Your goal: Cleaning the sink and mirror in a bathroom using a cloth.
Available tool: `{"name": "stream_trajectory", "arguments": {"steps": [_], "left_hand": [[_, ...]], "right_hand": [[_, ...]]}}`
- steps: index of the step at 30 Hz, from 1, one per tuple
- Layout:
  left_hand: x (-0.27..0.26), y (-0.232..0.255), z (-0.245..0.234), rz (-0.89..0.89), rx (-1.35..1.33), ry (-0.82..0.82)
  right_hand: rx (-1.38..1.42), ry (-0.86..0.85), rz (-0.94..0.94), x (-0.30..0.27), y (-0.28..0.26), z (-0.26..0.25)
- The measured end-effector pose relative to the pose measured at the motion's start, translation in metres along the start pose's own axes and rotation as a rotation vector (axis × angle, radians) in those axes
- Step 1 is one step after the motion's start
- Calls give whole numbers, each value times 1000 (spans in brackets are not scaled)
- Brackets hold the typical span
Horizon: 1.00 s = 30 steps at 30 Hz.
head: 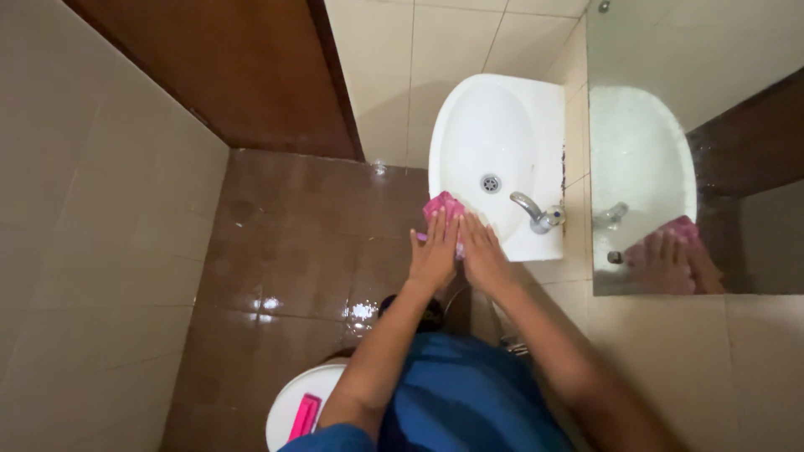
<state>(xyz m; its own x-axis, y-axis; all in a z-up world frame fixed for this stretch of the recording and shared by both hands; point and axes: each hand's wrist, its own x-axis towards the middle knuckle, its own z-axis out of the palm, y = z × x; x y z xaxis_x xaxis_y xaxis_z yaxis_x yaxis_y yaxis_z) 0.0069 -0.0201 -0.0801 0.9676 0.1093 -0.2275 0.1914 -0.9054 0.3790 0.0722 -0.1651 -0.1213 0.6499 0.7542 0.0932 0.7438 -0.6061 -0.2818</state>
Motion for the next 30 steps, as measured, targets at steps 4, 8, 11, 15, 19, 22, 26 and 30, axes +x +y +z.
{"name": "stream_trajectory", "arguments": {"steps": [4, 8, 11, 15, 19, 22, 26, 30], "left_hand": [[-24, 21, -28, -58, -80, -33], [-7, -2, 42, 102, 218, 236], [-13, 4, 20, 97, 210, 173], [2, -4, 37, 85, 208, 161], [-2, 10, -30, 22, 192, -31], [12, 4, -38, -36, 135, -88], [27, -9, -28, -67, 86, -34], [43, -20, 3, -61, 165, 20]], "right_hand": [[50, -62, -15, -4, -33, -45], [-3, -44, -36, -7, -35, -40], [-66, -6, -63, -6, -38, -38], [-71, -167, 18, 3, -43, -48], [-36, -35, -44, 19, -23, -14], [-120, -128, -29, 37, -19, -11], [-19, -67, -59, 49, -23, -15], [-53, -295, 3, 54, -21, -21]]}}
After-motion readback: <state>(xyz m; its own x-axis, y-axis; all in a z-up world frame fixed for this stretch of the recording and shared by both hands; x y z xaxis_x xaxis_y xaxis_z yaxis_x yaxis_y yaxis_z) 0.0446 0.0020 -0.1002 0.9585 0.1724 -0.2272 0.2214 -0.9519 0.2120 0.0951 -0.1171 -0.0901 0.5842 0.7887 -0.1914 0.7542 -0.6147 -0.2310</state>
